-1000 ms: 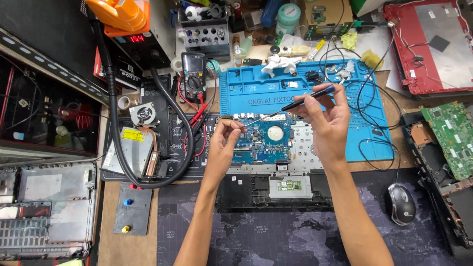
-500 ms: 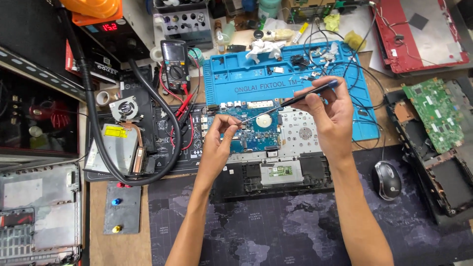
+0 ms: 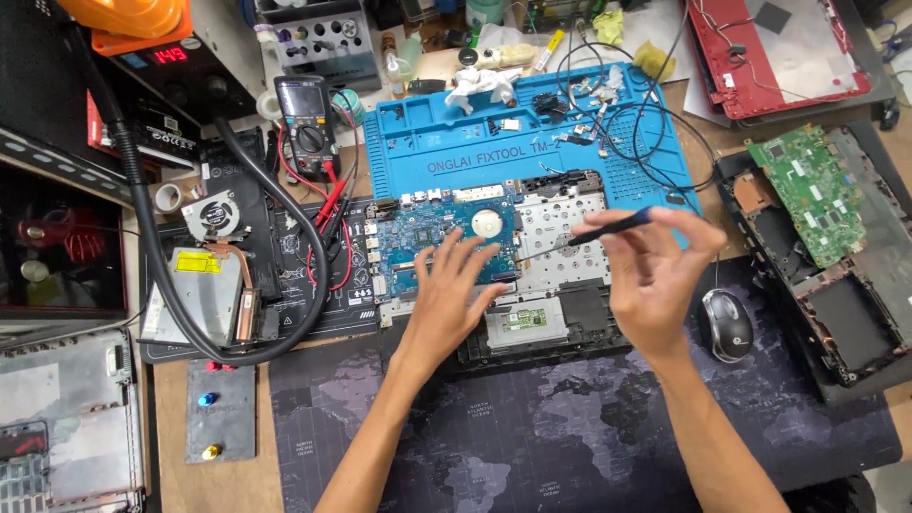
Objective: Installing a motherboard into a laptop chassis and connecting internal ribbon cables and wiring.
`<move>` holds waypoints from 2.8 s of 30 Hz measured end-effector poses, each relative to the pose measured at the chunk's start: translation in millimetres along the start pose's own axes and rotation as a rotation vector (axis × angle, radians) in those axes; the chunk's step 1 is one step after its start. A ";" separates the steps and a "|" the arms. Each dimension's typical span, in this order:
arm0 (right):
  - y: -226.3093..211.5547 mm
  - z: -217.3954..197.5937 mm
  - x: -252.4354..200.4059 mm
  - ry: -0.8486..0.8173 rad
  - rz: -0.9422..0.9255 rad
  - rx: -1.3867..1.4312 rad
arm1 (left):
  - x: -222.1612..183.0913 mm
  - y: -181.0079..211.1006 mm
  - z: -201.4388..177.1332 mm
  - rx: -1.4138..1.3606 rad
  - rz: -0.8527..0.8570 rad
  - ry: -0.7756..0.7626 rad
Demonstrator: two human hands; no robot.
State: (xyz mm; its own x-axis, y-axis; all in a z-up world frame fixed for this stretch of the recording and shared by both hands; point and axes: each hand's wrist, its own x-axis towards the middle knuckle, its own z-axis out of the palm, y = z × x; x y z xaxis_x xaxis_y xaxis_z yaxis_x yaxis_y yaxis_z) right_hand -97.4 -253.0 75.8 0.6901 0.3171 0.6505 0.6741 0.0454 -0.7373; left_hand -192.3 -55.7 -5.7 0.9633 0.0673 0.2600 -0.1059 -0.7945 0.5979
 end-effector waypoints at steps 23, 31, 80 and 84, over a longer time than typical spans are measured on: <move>18.9 6.2 -14.5 -0.148 -0.170 -0.154 | -20.0 -6.0 30.7 0.430 0.204 0.063; 21.3 5.0 -15.1 -0.083 -0.093 -0.061 | -20.9 -7.5 37.6 0.421 0.221 0.064; 24.3 -5.9 -7.1 -0.277 0.044 0.049 | 241.5 -79.1 95.8 0.575 0.262 0.152; 25.0 -7.7 -5.8 -0.265 0.047 0.035 | 244.3 -76.8 100.1 0.660 0.278 0.096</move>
State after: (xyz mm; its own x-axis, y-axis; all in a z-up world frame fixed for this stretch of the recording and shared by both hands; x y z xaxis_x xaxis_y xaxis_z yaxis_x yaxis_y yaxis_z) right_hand -82.6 -261.0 55.0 0.6246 0.5562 0.5482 0.6298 0.0563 -0.7747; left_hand 75.9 -38.6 -64.0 0.8933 -0.1614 0.4195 -0.1434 -0.9869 -0.0745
